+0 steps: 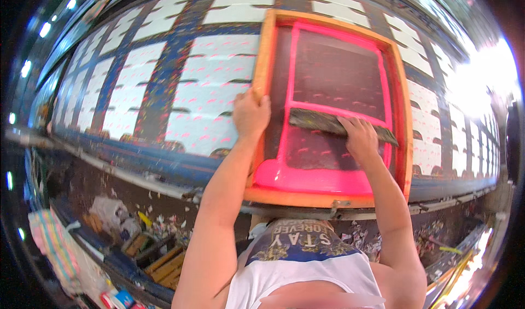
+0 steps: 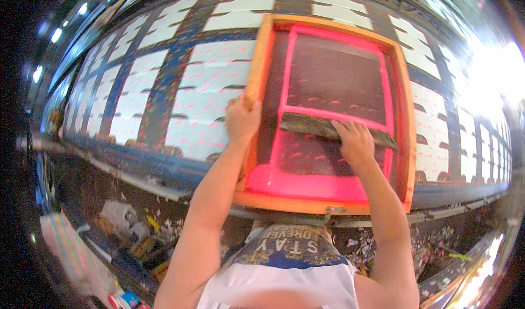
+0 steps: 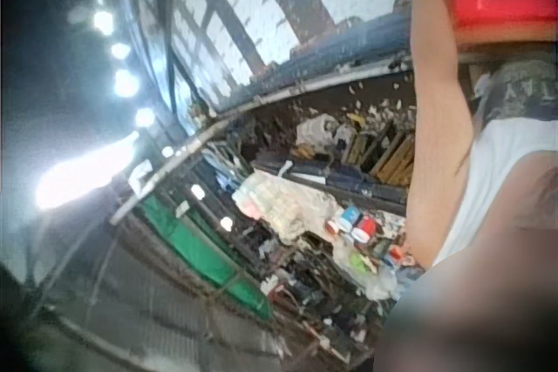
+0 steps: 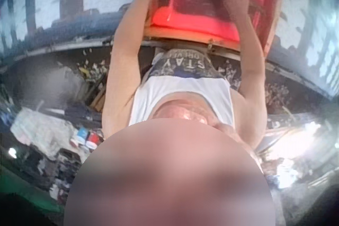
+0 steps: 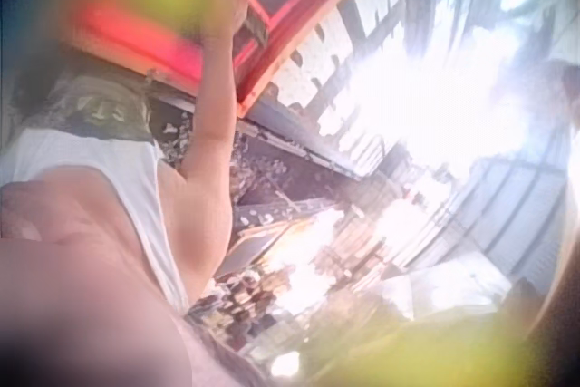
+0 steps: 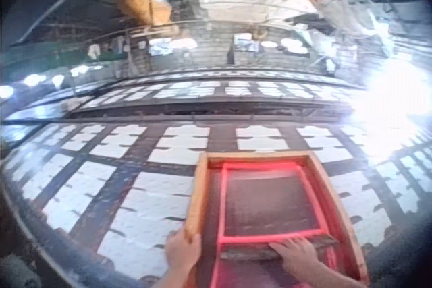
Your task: The person uses a squeegee to pull pink ink across a screen-printing frame placed over a large flat surface with a checkered pattern. The person repeatedly repositions the frame and pulls the squeegee to transfer ink through the screen mesh onto the surface below.
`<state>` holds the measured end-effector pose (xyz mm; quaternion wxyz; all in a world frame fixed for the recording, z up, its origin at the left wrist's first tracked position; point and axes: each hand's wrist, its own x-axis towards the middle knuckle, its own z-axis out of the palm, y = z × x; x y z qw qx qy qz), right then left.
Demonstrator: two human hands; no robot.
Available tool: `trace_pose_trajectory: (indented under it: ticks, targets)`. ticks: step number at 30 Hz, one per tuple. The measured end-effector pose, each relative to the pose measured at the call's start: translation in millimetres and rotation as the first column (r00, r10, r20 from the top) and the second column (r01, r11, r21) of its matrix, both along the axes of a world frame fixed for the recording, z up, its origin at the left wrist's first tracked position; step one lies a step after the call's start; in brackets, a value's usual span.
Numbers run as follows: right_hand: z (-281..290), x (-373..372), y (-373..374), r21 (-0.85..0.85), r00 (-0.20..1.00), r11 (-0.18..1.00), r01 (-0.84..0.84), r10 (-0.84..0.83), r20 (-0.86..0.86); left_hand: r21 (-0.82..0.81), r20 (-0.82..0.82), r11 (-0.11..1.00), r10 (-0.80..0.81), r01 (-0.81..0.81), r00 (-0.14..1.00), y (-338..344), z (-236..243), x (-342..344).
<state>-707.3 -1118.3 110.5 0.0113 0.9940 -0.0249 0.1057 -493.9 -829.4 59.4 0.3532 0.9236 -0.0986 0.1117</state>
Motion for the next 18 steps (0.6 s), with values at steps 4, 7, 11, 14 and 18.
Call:
trace_pose_trajectory:
  ticks: [4, 7, 11, 14, 18]
  targets:
    - [-6.8, 77.6, -62.1, 0.029, 0.999, 0.999, -0.013, 0.012, 0.050, 0.041, -0.024, 0.999, 0.035, -0.034, 0.999, -2.2, 4.1, -2.4]
    - [-5.7, 137.9, -99.6, -0.042, 1.000, 0.999, 0.024, -0.024, -0.001, 0.037, -0.036, 0.999, 0.040, -0.039, 0.999, -2.0, 9.0, -5.4]
    - [-3.0, 213.0, -145.0, -0.080, 1.000, 0.996, 0.029, -0.029, 0.007, 0.043, -0.033, 0.998, 0.036, -0.035, 0.999, -4.8, 12.0, -6.8]
    - [4.4, 259.5, -172.5, -0.108, 1.000, 0.994, 0.012, -0.012, 0.005, 0.042, -0.046, 0.998, 0.057, -0.055, 0.997, -6.6, 11.4, -6.6]
    - [19.5, 306.9, -202.6, -0.033, 0.998, 0.999, 0.016, -0.018, -0.056, 0.063, -0.011, 0.996, 0.055, -0.055, 0.998, -6.6, 9.2, -5.9]
